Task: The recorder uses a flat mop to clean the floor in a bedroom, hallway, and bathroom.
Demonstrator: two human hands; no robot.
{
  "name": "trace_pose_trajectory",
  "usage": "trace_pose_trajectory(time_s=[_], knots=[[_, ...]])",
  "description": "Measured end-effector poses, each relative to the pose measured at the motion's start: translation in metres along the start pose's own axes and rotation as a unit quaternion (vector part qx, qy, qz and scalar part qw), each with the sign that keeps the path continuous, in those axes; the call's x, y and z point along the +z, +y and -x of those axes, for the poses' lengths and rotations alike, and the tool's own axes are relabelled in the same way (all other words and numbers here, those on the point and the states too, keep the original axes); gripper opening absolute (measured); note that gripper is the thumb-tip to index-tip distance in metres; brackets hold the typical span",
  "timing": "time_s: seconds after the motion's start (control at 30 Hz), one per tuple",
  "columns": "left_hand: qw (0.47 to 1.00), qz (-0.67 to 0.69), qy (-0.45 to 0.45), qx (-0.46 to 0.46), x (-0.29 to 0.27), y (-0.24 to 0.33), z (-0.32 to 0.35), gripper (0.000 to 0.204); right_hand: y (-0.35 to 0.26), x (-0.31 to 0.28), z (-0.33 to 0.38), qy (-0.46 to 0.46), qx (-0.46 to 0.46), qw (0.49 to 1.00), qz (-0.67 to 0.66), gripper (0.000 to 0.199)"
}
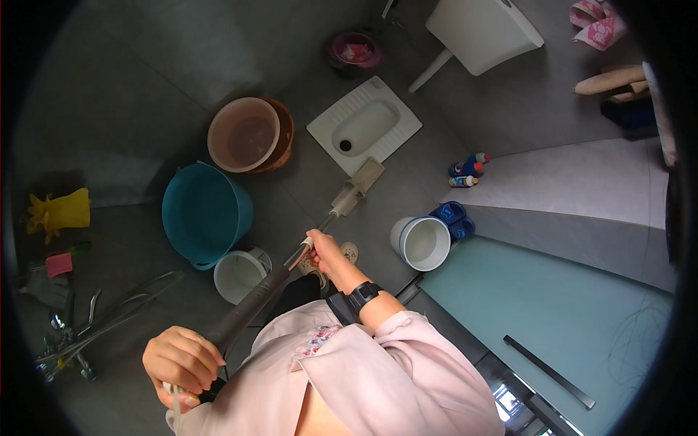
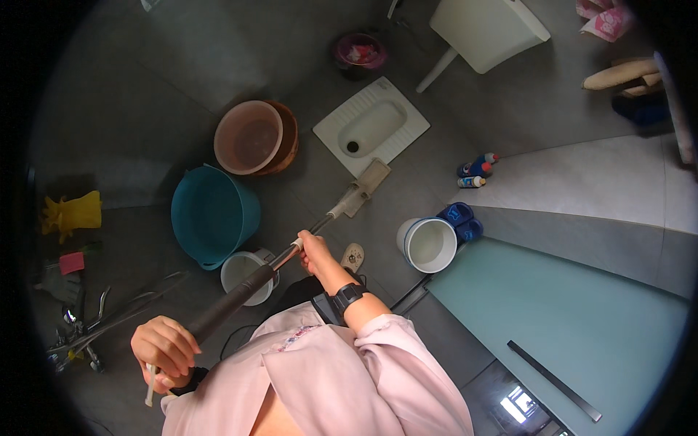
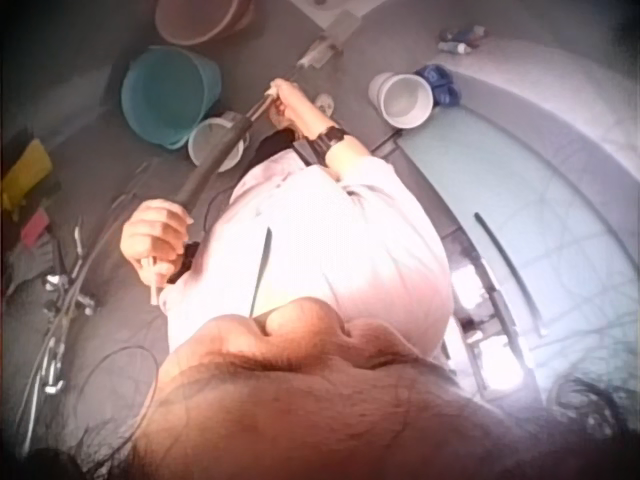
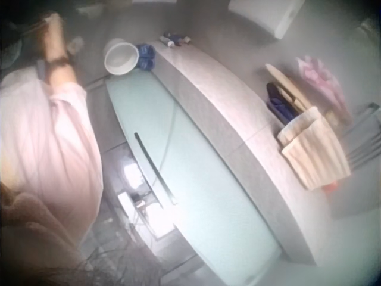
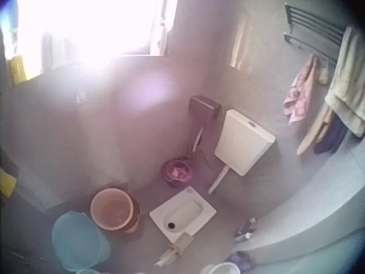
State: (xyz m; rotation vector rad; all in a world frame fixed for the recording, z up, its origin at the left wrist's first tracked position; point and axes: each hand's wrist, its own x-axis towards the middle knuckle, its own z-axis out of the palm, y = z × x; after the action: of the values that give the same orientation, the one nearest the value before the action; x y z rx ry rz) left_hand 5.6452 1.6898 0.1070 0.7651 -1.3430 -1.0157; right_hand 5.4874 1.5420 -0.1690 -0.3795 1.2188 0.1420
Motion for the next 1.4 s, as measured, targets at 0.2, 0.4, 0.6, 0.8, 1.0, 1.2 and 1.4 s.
trace_pose_trajectory(time_s=[0.2, 0.4, 0.6, 0.8, 1.0, 1.2, 1.4], knots=[[0.973, 0.000, 0.219, -0.080, 0.048, -0.045, 0.005, 0.016, -0.012, -0.084, -0.002, 0.097, -0.025, 0.995, -0.015, 0.024], [0.971, -0.020, 0.195, -0.139, 0.088, -0.068, -0.049, 0.020, -0.022, -0.130, -0.015, 0.091, -0.016, 0.994, -0.052, 0.022], [0.992, -0.033, -0.102, -0.066, 0.103, -0.039, -0.106, 0.013, -0.043, -0.115, 0.019, 0.031, -0.039, 0.996, -0.074, 0.020], [0.993, -0.066, 0.024, -0.096, 0.132, -0.081, -0.119, 0.012, -0.106, -0.180, 0.012, 0.100, -0.139, 0.985, -0.021, 0.020], [0.978, -0.118, 0.119, -0.127, 0.167, -0.214, -0.127, 0.017, -0.170, -0.255, -0.054, 0.211, -0.183, 0.960, 0.034, 0.022], [0.948, -0.104, 0.253, -0.163, 0.162, -0.183, -0.105, 0.017, -0.151, -0.228, -0.060, 0.162, -0.130, 0.970, 0.128, 0.021], [0.898, -0.165, 0.380, -0.147, 0.156, -0.092, -0.082, 0.018, -0.073, -0.132, -0.029, 0.022, -0.111, 0.987, 0.118, 0.023]])
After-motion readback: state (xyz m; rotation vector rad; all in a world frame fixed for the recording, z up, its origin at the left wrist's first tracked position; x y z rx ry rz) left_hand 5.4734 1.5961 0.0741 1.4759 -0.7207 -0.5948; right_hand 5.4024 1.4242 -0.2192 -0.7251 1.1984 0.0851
